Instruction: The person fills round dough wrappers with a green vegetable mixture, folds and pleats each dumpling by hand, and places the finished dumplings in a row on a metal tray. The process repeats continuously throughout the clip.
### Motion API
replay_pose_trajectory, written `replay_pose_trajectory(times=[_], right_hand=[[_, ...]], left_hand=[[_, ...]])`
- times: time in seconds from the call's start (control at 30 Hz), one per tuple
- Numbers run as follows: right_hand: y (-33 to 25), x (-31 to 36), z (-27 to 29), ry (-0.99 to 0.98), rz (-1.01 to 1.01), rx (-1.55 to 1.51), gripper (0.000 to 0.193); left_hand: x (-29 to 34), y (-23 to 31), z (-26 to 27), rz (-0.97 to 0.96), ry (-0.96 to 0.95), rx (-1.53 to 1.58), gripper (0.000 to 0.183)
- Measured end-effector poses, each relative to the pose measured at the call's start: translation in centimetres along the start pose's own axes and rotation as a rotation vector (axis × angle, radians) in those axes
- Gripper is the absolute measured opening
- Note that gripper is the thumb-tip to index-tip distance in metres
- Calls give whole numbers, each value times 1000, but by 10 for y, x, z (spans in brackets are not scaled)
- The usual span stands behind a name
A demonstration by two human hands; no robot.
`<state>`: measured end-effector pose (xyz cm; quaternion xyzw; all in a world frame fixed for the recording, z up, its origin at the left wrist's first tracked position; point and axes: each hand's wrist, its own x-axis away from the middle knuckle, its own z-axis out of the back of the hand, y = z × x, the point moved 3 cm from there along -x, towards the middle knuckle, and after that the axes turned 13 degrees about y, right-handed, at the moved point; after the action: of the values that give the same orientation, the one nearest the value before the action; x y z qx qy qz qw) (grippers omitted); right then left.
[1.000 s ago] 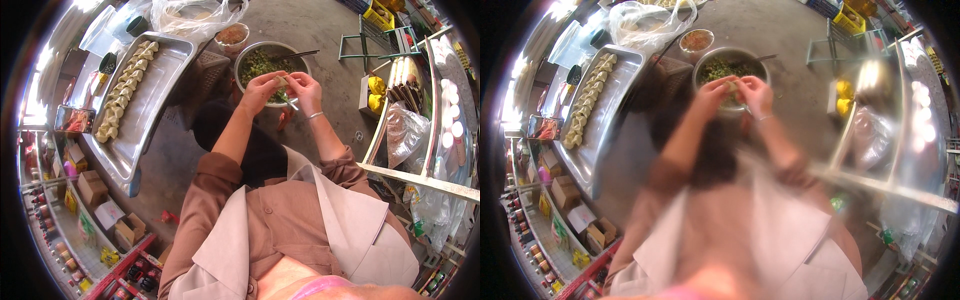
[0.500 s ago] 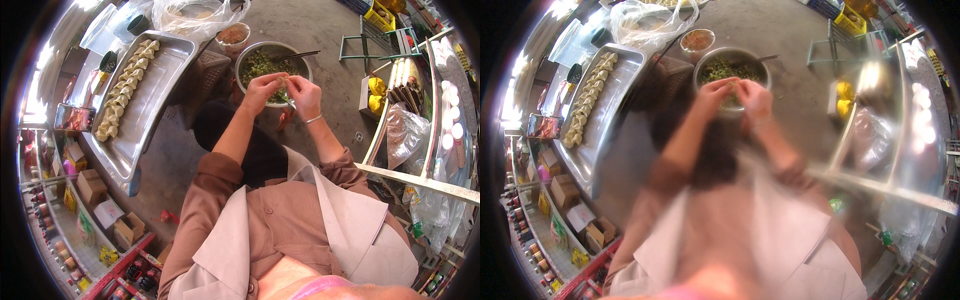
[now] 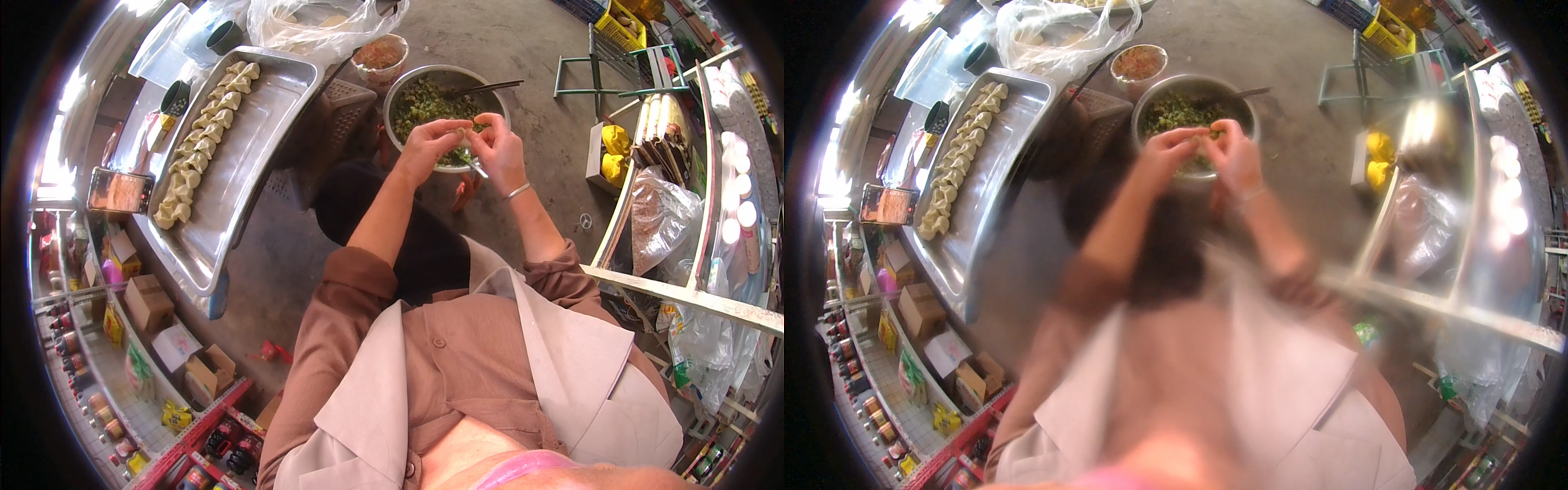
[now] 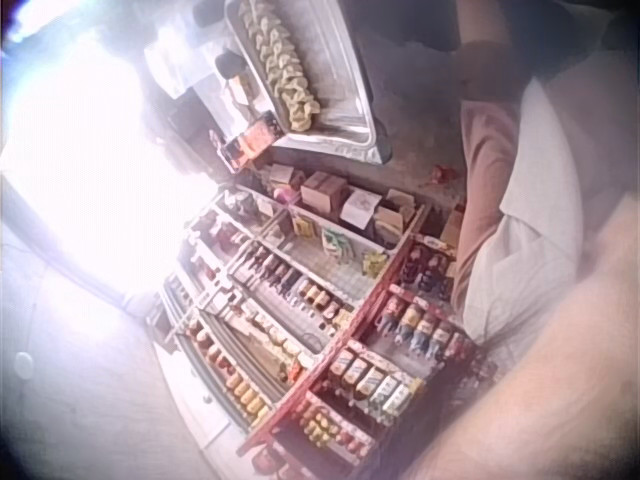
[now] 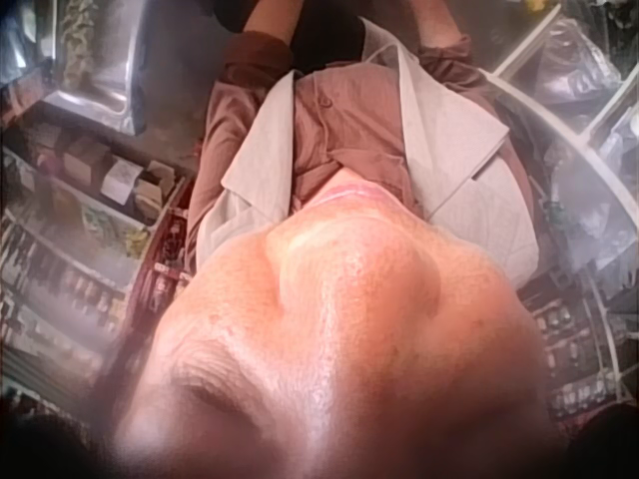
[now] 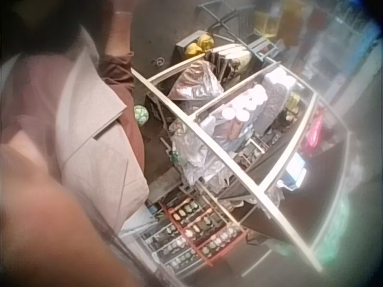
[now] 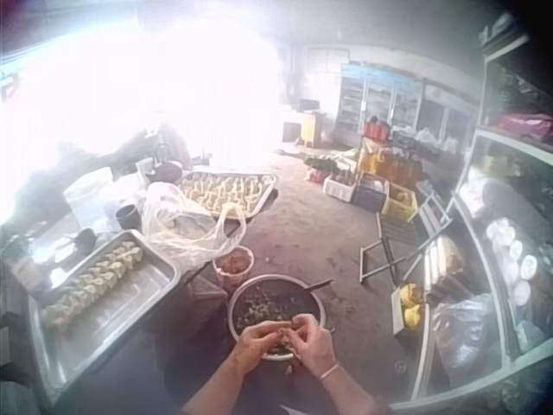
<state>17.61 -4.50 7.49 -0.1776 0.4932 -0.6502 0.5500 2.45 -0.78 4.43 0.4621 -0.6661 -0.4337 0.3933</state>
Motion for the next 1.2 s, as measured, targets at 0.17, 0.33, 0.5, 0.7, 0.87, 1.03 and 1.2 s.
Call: replay_pose_trajectory(times=[0.17,0.33,0.5,0.7,0.87,1.03,1.2], right_hand=[[-1,0,2,-89,-27,-28,19],[-1,1,2,-47,89,20,19],[5,0,-1,-82,-49,-52,22],[13,3,-4,-128,-302,-288,18],[15,6,-8,-119,-385,-463,16],[18,6,-10,-147,-406,-489,19],[27,5,-9,-48,-555,-739,16]], left_hand=[[-1,-3,-1,57,21,176,29],[-3,-8,5,111,47,119,15],[-4,-12,5,147,34,193,15],[0,-6,3,135,45,177,14],[0,-5,2,116,52,233,14],[-2,-5,4,95,64,128,23],[-2,-5,0,57,-9,267,66]])
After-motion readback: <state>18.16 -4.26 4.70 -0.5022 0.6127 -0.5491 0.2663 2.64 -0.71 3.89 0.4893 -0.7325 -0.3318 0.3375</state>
